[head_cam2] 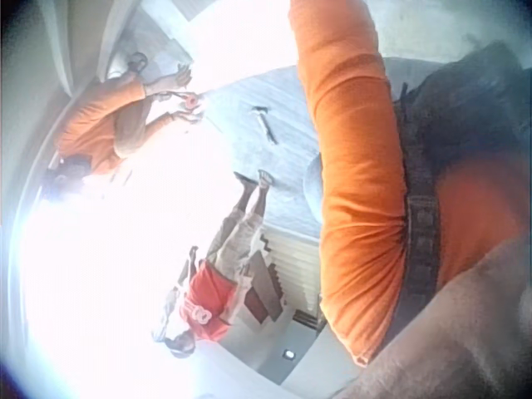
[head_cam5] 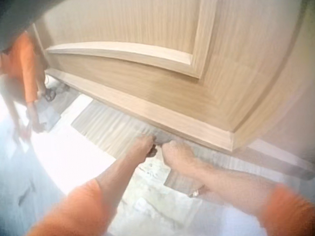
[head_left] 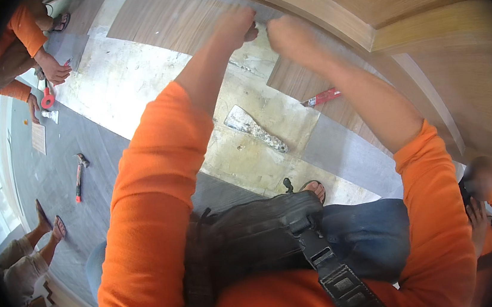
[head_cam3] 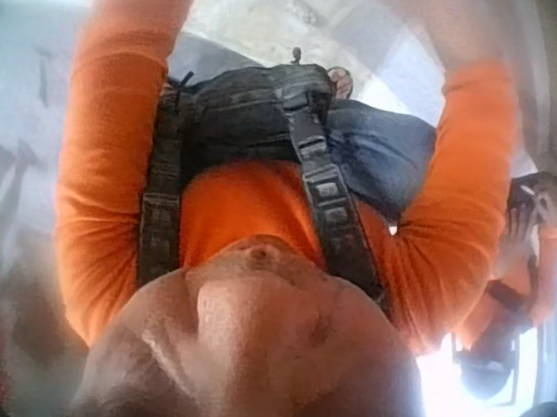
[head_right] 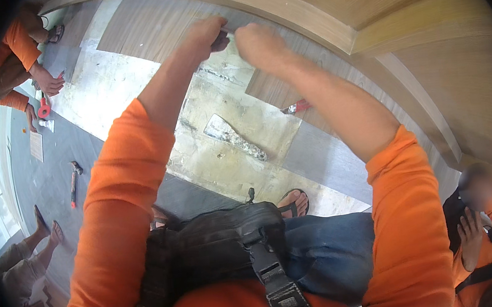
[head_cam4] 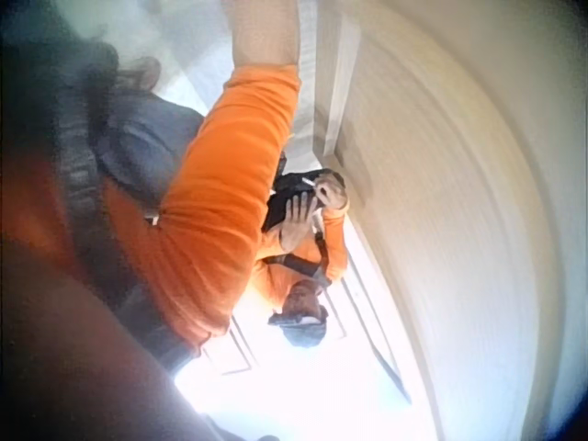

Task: The person kneels on the floor and installs wood-look floor tiles on a curved staircase. They use a utility knife to cut tiles to fit the curved edge and a hammer to tap them into place. Other workers are visible nearby assisting with the installation.

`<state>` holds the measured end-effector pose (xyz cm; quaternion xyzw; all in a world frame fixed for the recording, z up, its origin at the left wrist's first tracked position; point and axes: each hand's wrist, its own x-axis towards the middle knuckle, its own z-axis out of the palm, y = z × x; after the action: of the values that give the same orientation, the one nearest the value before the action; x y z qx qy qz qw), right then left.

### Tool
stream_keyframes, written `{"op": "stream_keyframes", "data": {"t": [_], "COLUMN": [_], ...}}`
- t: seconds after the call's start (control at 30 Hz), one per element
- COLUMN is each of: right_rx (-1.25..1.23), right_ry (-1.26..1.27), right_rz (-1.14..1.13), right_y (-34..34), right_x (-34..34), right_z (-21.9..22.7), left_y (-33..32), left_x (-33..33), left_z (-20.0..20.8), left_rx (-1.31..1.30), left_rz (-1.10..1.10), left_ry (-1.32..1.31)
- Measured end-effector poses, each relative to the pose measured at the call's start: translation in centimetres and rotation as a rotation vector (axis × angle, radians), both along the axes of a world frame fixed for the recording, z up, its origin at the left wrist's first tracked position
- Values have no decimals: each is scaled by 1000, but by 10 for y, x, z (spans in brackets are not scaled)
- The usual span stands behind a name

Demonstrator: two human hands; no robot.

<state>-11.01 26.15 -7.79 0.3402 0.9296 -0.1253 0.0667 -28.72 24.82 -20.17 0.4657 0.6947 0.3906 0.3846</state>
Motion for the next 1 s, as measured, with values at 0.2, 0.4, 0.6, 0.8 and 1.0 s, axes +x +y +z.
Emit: {"op": "stream_keyframes", "data": {"t": [0.2, 0.4, 0.6, 0.8, 1.0], "right_rx": [27, -72, -577, -1641, -1487], "right_ry": [103, 176, 673, 1111, 1726], "right_rz": [-83, -109, -415, -1123, -1375], "right_y": [35, 7, -37, 15, 10], "right_x": [25, 30, 59, 40, -5], "right_z": [6, -10, -74, -100, -95], "left_y": [24, -26, -68, -33, -16], "left_x": [38, 37, 15, 13, 14], "left_z": [85, 106, 77, 60, 59], "left_rx": [-163, -231, 2, 78, 172], "left_rz": [-18, 317, 345, 282, 285], "left_ry": [232, -808, -1450, -1565, -1604]}}
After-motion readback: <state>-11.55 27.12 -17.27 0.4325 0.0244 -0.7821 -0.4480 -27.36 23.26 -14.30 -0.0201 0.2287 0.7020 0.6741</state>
